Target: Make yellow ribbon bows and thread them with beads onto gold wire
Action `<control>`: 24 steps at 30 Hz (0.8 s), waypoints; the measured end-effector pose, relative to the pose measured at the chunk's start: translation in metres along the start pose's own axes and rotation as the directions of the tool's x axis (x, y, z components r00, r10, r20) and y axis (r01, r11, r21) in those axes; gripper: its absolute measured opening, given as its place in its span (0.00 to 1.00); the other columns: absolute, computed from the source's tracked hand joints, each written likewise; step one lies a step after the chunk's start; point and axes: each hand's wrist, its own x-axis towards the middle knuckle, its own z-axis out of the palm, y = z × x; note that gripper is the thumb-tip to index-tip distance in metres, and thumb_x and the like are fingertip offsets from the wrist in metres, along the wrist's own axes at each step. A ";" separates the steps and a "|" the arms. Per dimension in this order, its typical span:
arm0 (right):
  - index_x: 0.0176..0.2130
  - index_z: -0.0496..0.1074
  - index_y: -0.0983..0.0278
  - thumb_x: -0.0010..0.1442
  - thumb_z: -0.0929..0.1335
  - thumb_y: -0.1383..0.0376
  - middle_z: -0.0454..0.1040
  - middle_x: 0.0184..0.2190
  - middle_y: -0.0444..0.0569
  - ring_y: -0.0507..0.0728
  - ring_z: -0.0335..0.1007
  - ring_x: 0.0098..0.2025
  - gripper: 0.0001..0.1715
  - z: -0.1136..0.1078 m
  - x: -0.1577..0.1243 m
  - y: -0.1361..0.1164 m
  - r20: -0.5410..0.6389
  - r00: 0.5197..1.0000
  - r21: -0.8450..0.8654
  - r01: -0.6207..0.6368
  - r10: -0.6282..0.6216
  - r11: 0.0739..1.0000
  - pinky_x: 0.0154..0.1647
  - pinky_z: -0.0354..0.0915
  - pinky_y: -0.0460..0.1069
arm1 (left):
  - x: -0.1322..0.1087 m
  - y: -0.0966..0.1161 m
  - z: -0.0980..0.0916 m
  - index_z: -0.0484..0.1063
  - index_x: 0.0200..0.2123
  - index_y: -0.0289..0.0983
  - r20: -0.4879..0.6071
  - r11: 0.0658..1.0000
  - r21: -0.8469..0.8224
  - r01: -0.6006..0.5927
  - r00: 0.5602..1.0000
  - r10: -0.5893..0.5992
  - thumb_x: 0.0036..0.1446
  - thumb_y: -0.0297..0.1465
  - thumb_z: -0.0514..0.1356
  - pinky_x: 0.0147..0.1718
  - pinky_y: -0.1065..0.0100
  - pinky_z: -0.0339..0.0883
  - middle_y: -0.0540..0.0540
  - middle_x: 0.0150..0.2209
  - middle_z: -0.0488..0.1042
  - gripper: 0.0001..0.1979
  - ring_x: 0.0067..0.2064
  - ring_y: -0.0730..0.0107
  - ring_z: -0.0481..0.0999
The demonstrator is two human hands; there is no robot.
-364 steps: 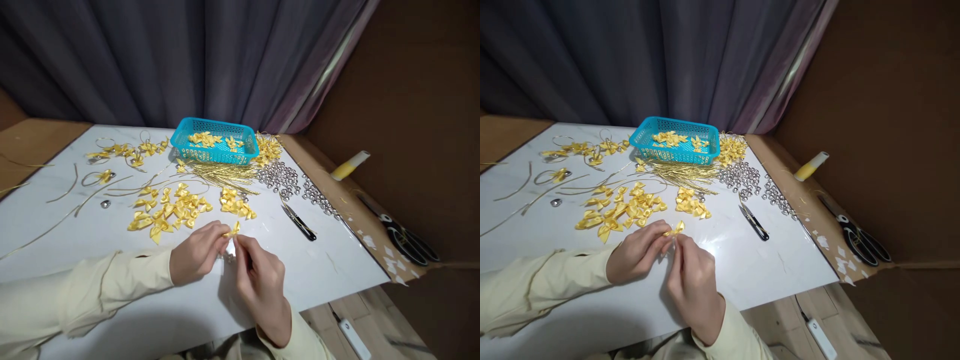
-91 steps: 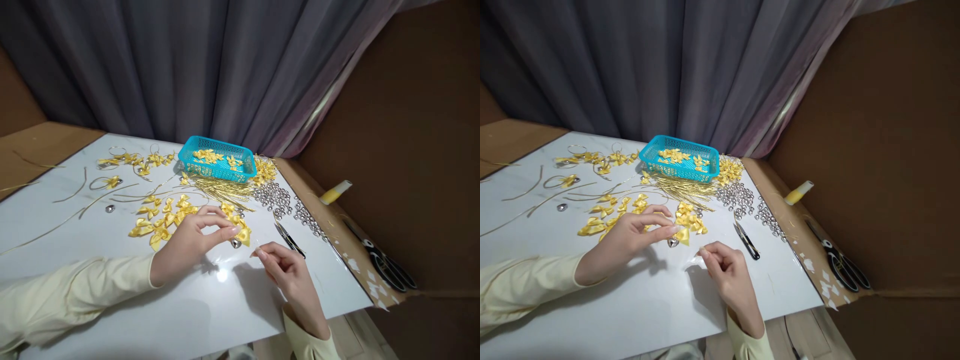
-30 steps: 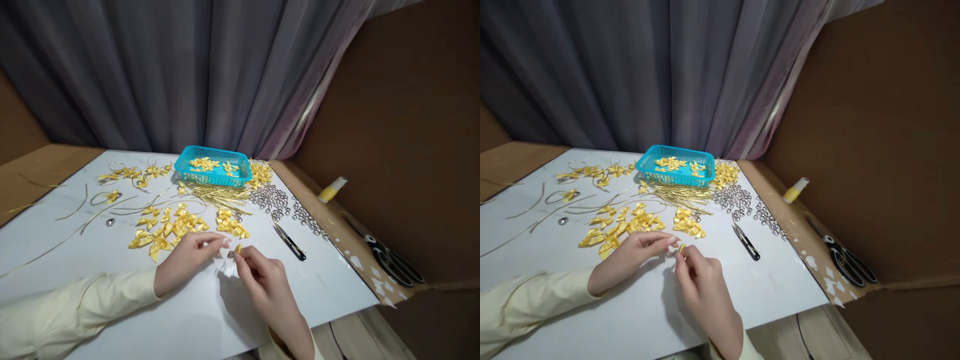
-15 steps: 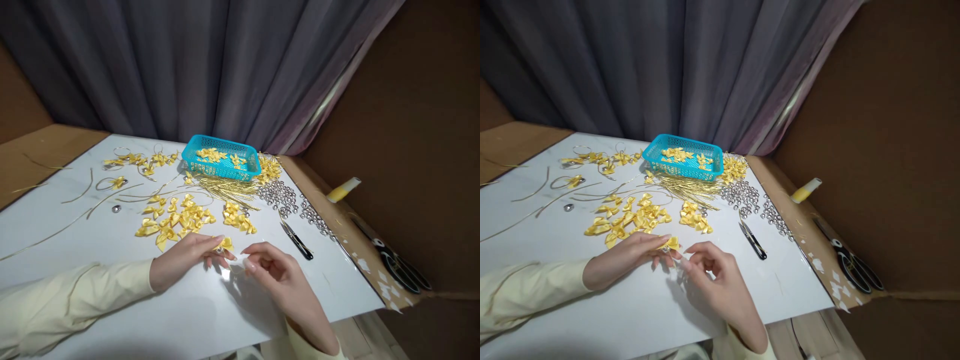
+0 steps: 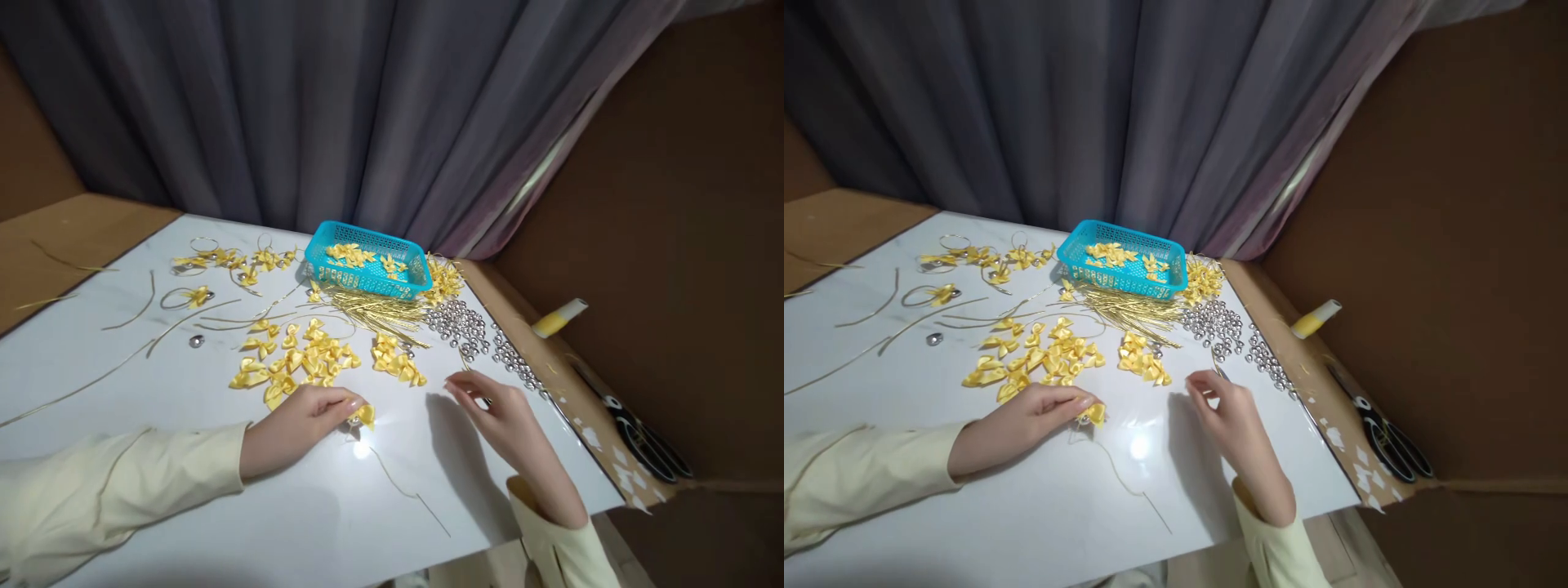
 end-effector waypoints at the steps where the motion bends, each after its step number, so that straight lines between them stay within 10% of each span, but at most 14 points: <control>1: 0.33 0.73 0.65 0.58 0.62 0.63 0.79 0.32 0.53 0.58 0.76 0.33 0.11 -0.002 0.010 0.004 -0.011 0.999 -0.067 0.034 -0.035 0.997 0.36 0.68 0.50 | -0.001 0.000 0.000 0.76 0.39 0.36 -0.012 0.999 0.035 -0.021 1.000 0.022 0.61 0.40 0.50 0.45 0.68 0.65 0.46 0.43 0.78 0.19 0.46 0.61 0.74; 13: 0.32 0.74 0.68 0.49 0.65 0.76 0.77 0.28 0.52 0.55 0.71 0.29 0.10 0.034 0.123 0.016 0.147 0.967 -0.310 0.244 -0.207 0.919 0.28 0.61 0.45 | -0.004 -0.014 0.004 0.66 0.52 0.35 -0.165 0.858 0.390 -0.335 0.891 0.423 0.63 0.30 0.49 0.59 0.58 0.54 0.39 0.58 0.64 0.17 0.61 0.60 0.59; 17: 0.30 0.74 0.67 0.53 0.63 0.75 0.78 0.28 0.51 0.55 0.71 0.30 0.11 0.036 0.119 0.024 0.130 0.962 -0.277 0.267 -0.239 0.923 0.30 0.61 0.45 | -0.021 -0.008 0.007 0.67 0.53 0.34 0.132 0.601 0.479 -0.640 0.729 0.671 0.61 0.25 0.47 0.59 0.55 0.54 0.38 0.58 0.64 0.18 0.62 0.58 0.59; 21: 0.31 0.76 0.67 0.55 0.61 0.74 0.79 0.32 0.54 0.58 0.73 0.34 0.14 0.028 0.115 0.029 0.096 0.953 -0.248 0.301 -0.286 0.921 0.35 0.63 0.48 | -0.024 -0.002 0.007 0.67 0.55 0.38 0.593 0.493 0.326 -0.807 0.580 0.559 0.63 0.25 0.46 0.55 0.62 0.61 0.43 0.58 0.64 0.20 0.60 0.61 0.62; 24: 0.39 0.77 0.67 0.55 0.62 0.74 0.78 0.32 0.54 0.58 0.72 0.34 0.17 0.027 0.113 0.028 0.106 0.932 -0.221 0.361 -0.346 0.906 0.36 0.64 0.49 | -0.016 -0.004 0.005 0.64 0.57 0.34 0.602 0.457 0.346 -0.819 0.567 0.562 0.63 0.25 0.46 0.56 0.60 0.59 0.39 0.59 0.62 0.21 0.61 0.58 0.61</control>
